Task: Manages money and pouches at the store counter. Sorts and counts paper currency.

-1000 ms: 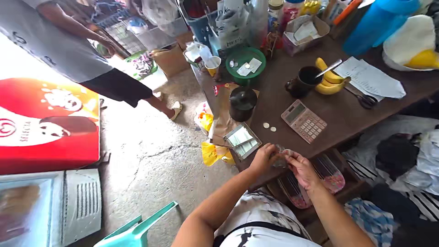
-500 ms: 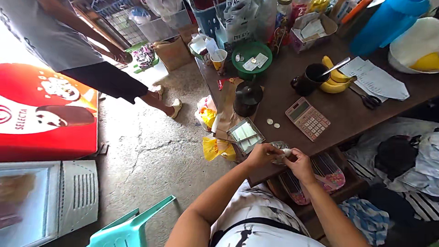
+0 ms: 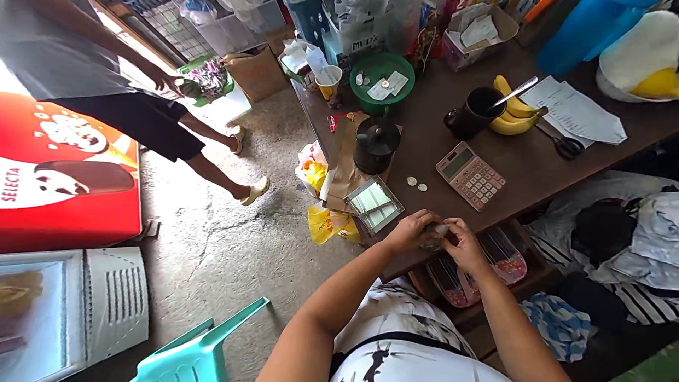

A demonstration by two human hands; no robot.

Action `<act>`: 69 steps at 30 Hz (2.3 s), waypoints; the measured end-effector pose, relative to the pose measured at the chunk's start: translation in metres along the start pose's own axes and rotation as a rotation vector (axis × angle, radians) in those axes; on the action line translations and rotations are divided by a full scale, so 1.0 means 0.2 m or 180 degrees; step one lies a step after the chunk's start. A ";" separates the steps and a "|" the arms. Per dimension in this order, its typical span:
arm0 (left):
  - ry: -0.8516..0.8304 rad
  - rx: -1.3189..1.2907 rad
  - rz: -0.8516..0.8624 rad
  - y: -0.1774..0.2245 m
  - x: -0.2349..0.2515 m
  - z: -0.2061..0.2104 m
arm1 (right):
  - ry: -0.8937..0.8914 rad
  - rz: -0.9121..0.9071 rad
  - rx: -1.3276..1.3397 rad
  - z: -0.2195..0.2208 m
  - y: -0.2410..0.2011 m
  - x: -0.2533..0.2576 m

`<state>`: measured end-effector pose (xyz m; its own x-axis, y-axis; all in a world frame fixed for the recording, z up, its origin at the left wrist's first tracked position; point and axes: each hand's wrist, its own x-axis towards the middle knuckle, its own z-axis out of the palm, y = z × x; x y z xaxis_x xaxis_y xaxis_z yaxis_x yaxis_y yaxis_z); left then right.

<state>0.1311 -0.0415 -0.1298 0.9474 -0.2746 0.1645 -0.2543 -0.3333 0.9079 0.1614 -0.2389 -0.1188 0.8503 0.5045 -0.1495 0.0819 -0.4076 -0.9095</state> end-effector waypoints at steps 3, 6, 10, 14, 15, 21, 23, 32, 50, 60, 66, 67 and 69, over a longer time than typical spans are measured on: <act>-0.0026 0.0102 -0.0133 0.01 0.01 0.01 | 0.0064 0.0180 0.0371 -0.05 0.00 0.00; 0.0218 0.0237 -0.0224 0.02 0.02 0.07 | 0.0312 0.0267 0.0551 -0.03 -0.01 -0.01; 0.0595 0.0465 -0.0397 0.04 0.05 0.14 | 0.1203 0.0217 0.0063 0.14 -0.07 -0.07; 0.0649 0.0405 -0.0449 0.05 0.06 0.13 | 0.1249 0.0250 0.0243 0.16 -0.09 -0.08; 0.0664 0.0313 -0.0451 0.05 0.05 0.12 | 0.1111 0.0380 0.0435 0.13 -0.09 -0.07; 0.0621 0.0088 -0.0278 0.03 -0.02 0.07 | -0.0165 0.0831 0.0249 -0.03 -0.12 0.04; 0.0406 -0.0092 -0.0141 0.01 -0.03 0.03 | -0.0277 0.0496 -0.0346 -0.04 -0.14 0.05; 0.0165 -0.0101 0.0110 -0.03 -0.03 -0.03 | 0.0828 -0.0783 -0.1306 0.06 -0.08 -0.05; -0.0688 0.0732 -0.0777 0.17 0.05 0.02 | 0.3214 0.2047 0.0481 -0.20 0.58 -0.87; -0.1077 -0.0280 -0.0692 0.29 -0.06 0.42 | 0.2686 0.3566 0.3030 0.06 0.72 -0.90; -0.1685 0.0112 -0.0828 0.12 -0.09 0.58 | 0.3035 0.3487 0.2731 0.11 0.64 -0.81; -0.1701 0.0198 -0.0887 0.11 -0.08 0.57 | 0.3171 0.3370 0.2165 0.10 0.60 -0.79; -0.1783 0.0370 -0.0942 0.10 -0.06 0.54 | 0.3117 0.2593 0.0386 0.04 0.58 -0.81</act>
<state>0.0941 -0.1428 -0.1555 0.7435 -0.5750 -0.3413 -0.0470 -0.5541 0.8311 0.0301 -0.3623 -0.2038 0.6626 -0.6466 -0.3779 -0.6445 -0.2353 -0.7275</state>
